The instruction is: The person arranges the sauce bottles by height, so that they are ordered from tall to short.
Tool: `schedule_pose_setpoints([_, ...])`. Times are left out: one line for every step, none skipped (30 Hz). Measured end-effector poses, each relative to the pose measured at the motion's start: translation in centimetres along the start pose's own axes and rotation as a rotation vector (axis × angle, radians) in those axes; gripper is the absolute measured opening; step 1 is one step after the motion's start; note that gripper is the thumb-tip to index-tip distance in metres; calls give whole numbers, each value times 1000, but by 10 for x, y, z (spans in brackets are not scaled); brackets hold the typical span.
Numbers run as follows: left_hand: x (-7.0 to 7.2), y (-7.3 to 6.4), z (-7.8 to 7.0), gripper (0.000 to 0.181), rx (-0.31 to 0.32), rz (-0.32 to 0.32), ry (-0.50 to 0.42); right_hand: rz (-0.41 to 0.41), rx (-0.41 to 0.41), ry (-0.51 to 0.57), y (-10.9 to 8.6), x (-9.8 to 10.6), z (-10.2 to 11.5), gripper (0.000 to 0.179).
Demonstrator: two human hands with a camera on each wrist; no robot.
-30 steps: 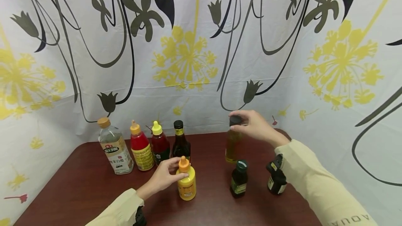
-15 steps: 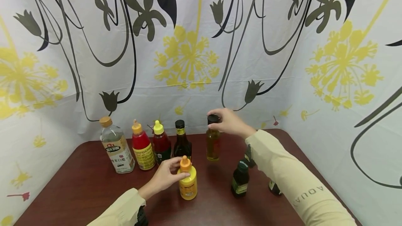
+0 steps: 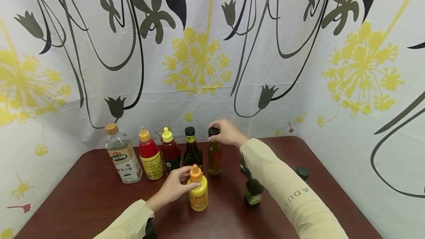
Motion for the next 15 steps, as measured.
schedule_pose_setpoints([0, 0, 0, 47, 0, 1, 0, 3, -9, 0, 1, -1, 0, 37])
schedule_pose_setpoints([0, 0, 0, 47, -1, 1, 1, 6, -23, 7, 2, -2, -1, 37])
schedule_pose_setpoints([0, 0, 0, 47, -2, 0, 3, 7, -37, 15, 3, -3, -1, 37])
schedule_pose_setpoints([0, 0, 1, 47, -3, 0, 4, 6, -49, 23, 5, -4, -2, 37])
schedule_pose_setpoints([0, 0, 1, 47, -4, 1, 4, 6, -55, 23, 6, -5, -3, 37])
schedule_pose_setpoints([0, 1, 1, 47, -5, 1, 3, 5, -59, 20, 7, -6, -3, 37])
schedule_pose_setpoints([0, 1, 1, 47, -6, 1, 3, 2, -59, 12, 8, -8, -3, 37])
schedule_pose_setpoints([0, 1, 1, 47, -5, -1, 3, 3, -59, 6, 9, -10, -3, 36])
schedule_pose_setpoints([0, 1, 1, 47, -4, -1, 1, 5, -55, -2, 10, -12, -2, 36])
schedule_pose_setpoints([1, 1, 1, 47, -2, 0, 0, 9, -48, -8, 10, -14, -2, 36])
schedule_pose_setpoints([1, 0, 1, 47, 1, 0, -1, 14, -44, -15, 11, -15, -1, 36])
schedule_pose_setpoints([1, 0, 1, 47, 2, -1, -3, 15, -43, -19, 11, -17, -1, 36])
schedule_pose_setpoints([1, 0, 1, 47, 3, -2, -3, 19, -44, -23, 11, -18, -1, 36])
schedule_pose_setpoints([1, 0, 1, 46, 4, -3, -4, 25, -45, -24, 11, -20, -1, 35])
schedule_pose_setpoints([1, 0, 0, 47, 5, -3, -4, 29, -43, -26, 11, -21, 0, 35])
Point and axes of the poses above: each hand's wrist, its own y-axis towards the middle knuckle, its own x-axis out of the back of the hand, z = x × y, the point moved 6 cm from there along y, towards the middle knuckle, and after that the axes turned 7 degrees about -y, right-handed, at the moved point
